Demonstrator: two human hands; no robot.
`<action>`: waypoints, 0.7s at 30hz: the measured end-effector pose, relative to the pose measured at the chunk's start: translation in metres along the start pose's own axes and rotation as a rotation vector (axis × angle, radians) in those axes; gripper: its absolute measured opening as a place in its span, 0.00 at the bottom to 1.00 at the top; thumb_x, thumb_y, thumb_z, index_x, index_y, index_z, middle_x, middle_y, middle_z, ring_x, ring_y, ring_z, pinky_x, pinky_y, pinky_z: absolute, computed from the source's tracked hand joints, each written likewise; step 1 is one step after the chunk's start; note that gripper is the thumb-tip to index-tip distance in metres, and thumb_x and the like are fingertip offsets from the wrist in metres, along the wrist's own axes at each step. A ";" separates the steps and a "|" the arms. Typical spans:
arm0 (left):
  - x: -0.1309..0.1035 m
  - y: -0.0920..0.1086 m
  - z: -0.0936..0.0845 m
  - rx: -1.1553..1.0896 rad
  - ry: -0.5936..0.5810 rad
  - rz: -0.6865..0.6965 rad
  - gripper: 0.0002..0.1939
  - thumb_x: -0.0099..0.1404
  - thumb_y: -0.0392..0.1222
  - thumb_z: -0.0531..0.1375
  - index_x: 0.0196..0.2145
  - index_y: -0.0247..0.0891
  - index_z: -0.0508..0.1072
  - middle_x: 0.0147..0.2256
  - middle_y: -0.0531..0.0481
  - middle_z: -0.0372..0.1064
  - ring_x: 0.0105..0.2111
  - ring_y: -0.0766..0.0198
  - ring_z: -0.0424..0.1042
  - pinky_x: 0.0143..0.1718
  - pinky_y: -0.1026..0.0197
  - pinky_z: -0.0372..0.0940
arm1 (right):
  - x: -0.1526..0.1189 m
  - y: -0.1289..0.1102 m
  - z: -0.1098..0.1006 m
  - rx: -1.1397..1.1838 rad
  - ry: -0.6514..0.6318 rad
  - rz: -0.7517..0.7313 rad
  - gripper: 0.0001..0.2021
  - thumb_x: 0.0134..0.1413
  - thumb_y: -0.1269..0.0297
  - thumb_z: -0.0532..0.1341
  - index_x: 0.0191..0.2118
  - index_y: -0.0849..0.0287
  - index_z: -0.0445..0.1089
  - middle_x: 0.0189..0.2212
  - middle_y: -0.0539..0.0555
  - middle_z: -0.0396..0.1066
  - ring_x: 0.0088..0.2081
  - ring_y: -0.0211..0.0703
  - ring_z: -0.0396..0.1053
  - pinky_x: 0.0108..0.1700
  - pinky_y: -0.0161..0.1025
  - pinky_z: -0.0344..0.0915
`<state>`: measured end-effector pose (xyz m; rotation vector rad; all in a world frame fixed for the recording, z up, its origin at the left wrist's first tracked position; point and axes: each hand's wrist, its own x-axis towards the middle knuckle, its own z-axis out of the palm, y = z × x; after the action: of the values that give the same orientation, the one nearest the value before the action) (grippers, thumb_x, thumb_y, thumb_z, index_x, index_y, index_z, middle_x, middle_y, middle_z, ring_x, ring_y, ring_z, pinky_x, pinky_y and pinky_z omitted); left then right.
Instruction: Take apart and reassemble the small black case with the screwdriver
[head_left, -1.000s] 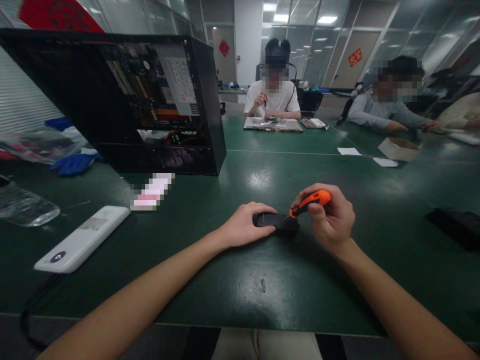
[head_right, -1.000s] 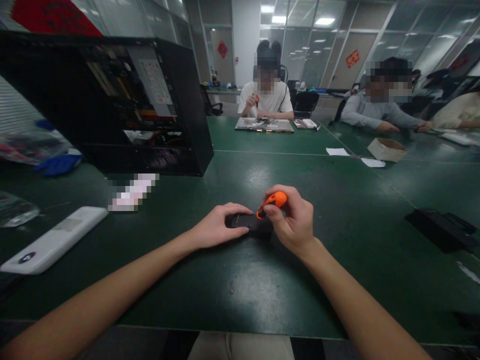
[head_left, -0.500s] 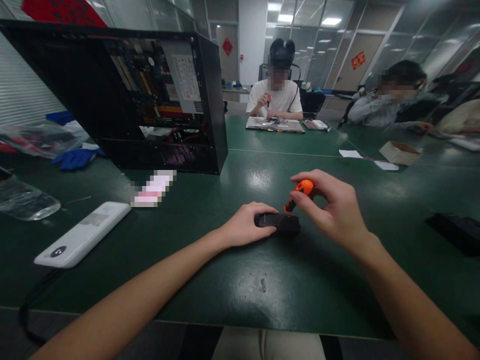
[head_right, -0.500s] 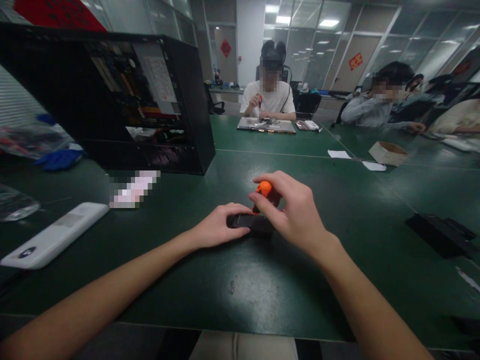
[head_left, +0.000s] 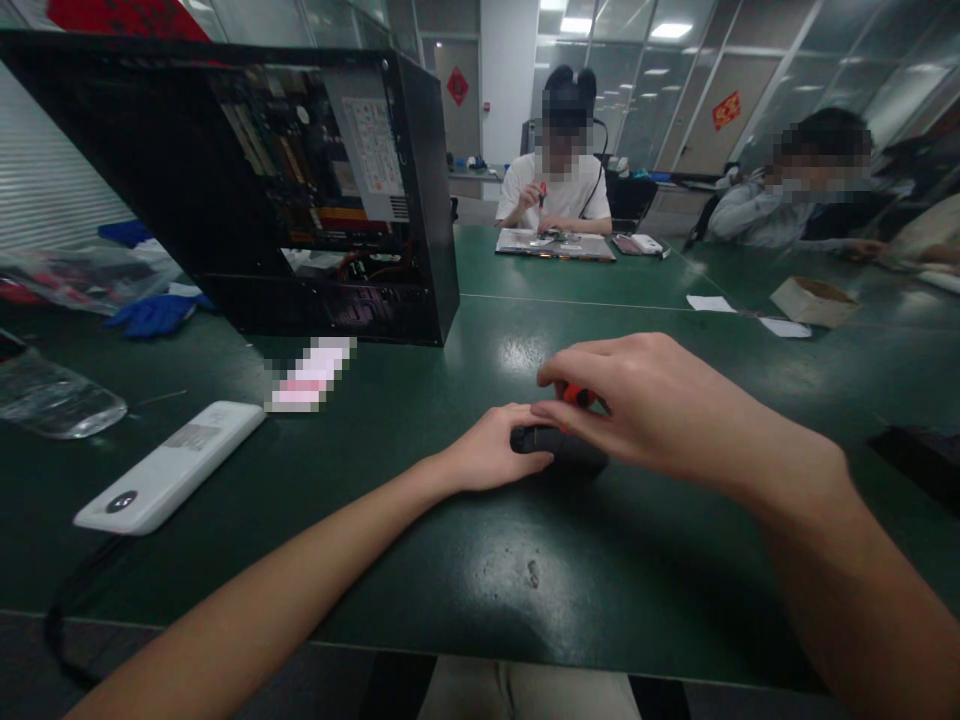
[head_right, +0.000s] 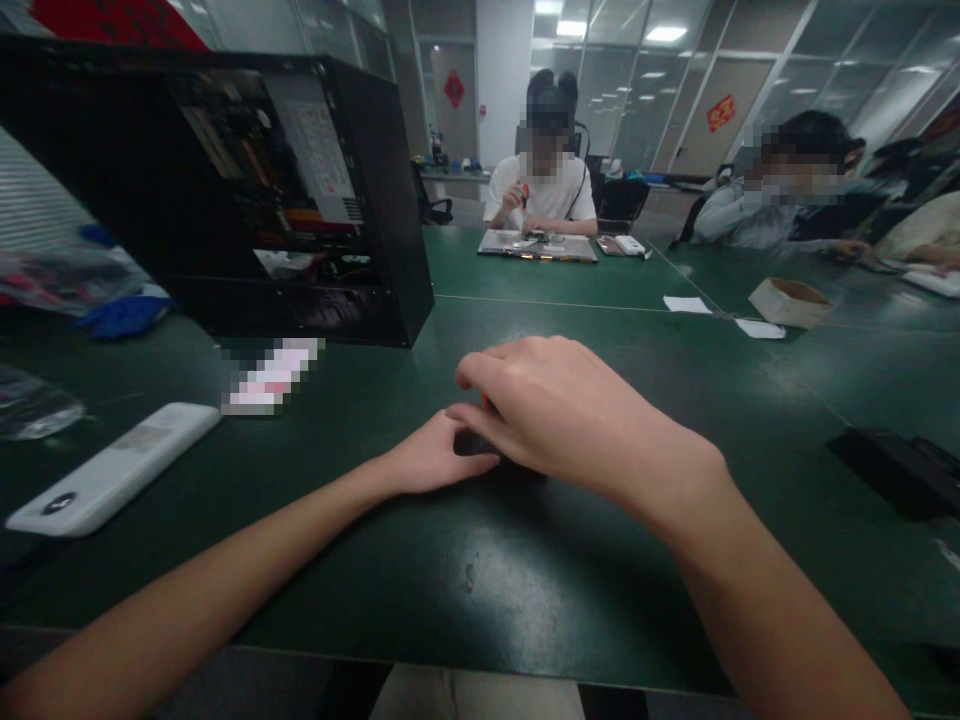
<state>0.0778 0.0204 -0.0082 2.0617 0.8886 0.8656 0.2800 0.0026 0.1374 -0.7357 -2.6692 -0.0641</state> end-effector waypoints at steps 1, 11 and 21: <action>0.000 -0.001 0.000 0.011 0.002 0.001 0.17 0.63 0.37 0.69 0.51 0.39 0.80 0.51 0.44 0.79 0.51 0.48 0.77 0.57 0.46 0.69 | -0.001 0.000 0.000 -0.004 0.002 0.002 0.05 0.64 0.66 0.63 0.44 0.58 0.75 0.34 0.53 0.75 0.33 0.44 0.71 0.33 0.41 0.58; -0.001 0.001 0.001 0.070 0.021 0.026 0.19 0.63 0.37 0.68 0.52 0.41 0.79 0.51 0.45 0.79 0.52 0.49 0.76 0.58 0.48 0.67 | -0.006 0.011 -0.003 0.006 -0.074 0.036 0.06 0.66 0.62 0.64 0.39 0.57 0.75 0.32 0.54 0.74 0.33 0.45 0.71 0.33 0.41 0.62; -0.003 0.000 0.005 0.160 0.028 0.024 0.20 0.63 0.39 0.67 0.54 0.41 0.76 0.52 0.44 0.77 0.53 0.47 0.75 0.58 0.45 0.67 | -0.009 0.011 -0.005 0.083 -0.097 -0.026 0.05 0.64 0.65 0.65 0.44 0.56 0.76 0.38 0.54 0.75 0.37 0.46 0.72 0.35 0.41 0.65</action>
<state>0.0799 0.0165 -0.0117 2.2059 0.9771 0.8626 0.2944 0.0074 0.1386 -0.6948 -2.7551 0.0776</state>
